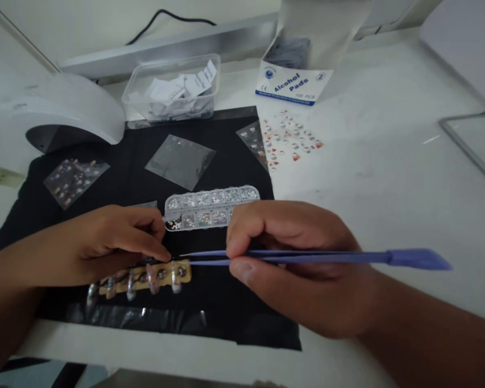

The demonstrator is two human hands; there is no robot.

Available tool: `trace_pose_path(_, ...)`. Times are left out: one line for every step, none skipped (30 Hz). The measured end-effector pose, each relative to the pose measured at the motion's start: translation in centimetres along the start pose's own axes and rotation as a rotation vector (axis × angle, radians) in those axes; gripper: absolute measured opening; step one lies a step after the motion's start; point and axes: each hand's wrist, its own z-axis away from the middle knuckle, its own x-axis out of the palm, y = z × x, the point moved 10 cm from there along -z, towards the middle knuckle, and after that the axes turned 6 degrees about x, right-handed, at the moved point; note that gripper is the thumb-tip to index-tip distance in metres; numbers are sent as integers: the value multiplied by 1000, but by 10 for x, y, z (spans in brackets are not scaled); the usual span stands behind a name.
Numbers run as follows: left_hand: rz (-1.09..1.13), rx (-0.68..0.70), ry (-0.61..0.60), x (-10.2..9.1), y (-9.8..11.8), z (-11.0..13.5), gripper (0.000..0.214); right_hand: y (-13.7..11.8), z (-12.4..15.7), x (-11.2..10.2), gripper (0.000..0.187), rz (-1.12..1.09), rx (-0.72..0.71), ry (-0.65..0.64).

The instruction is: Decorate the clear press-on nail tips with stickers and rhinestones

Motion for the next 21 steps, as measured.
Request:
trace_pose_path(-22, 3, -18, 1, 0, 0, 36, 0, 0, -1, 9, -2, -1, 2)
trace_pose_path(-42, 3, -28, 2, 0, -1, 36, 0, 1, -1, 9, -1, -4, 3)
trace_pose_path(-58, 2, -35, 3, 1, -1, 37, 0, 1, -2, 9, 2, -4, 2)
trace_pose_path(-73, -3, -41, 4, 0, -1, 37, 1, 1, -2, 9, 8, 1, 5)
trace_pose_path(-90, -12, -48, 5, -1, 0, 36, 1, 1, -2, 9, 18, 11, 6)
trace_pose_path(-109, -22, -56, 6, -1, 0, 36, 1, 1, -2, 9, 21, 14, 18)
trace_pose_path(-133, -32, -66, 7, -2, 0, 37, 1, 1, -4, 10, 28, 30, 40)
trace_pose_path(-160, -41, -79, 8, -3, 1, 37, 1, 0, -2, 10, 25, 34, 33)
trace_pose_path(-188, -50, -91, 8, -4, 1, 38, 0, 0, -2, 10, 15, 30, 31)
trace_pose_path(-214, -57, -101, 9, -5, 1, 39, 0, -1, -1, 10, 5, 28, 25)
trace_pose_path(-236, -60, -110, 9, -6, 2, 40, -1, -2, 0, 10, -7, 14, 14)
trace_pose_path(-254, -63, -118, 9, -6, 2, 41, -1, -2, 0, 10, -14, -1, 4)
trace_pose_path(-270, -64, -125, 9, -7, 2, 41, -2, -3, 1, 10, -17, -19, -8)
trace_pose_path(-285, -63, -131, 9, -7, 3, 41, -1, -4, 1, 10, -17, -33, -18)
trace_pose_path(-300, -59, -135, 9, -7, 3, 41, -1, -4, 1, 9, -17, -44, -26)
trace_pose_path(-315, -50, -135, 10, -7, 4, 41, 0, -5, 0, 9, -18, -48, -34)
trace_pose_path(-328, -41, -131, 9, -7, 4, 40, 0, -5, 0, 9, -21, -50, -33)
trace_pose_path(-336, -31, -124, 9, -8, 5, 40, 1, -5, -1, 8, -27, -50, -30)
trace_pose_path(-336, -19, -111, 9, -8, 5, 39, 1, -5, -1, 8, -35, -55, -28)
trace_pose_path(-327, -4, -93, 7, -7, 6, 38, 1, -5, -1, 8, -41, -59, -29)
trace_pose_path(-308, 9, -71, 6, -7, 6, 38, 1, -4, 0, 7, -48, -67, -32)
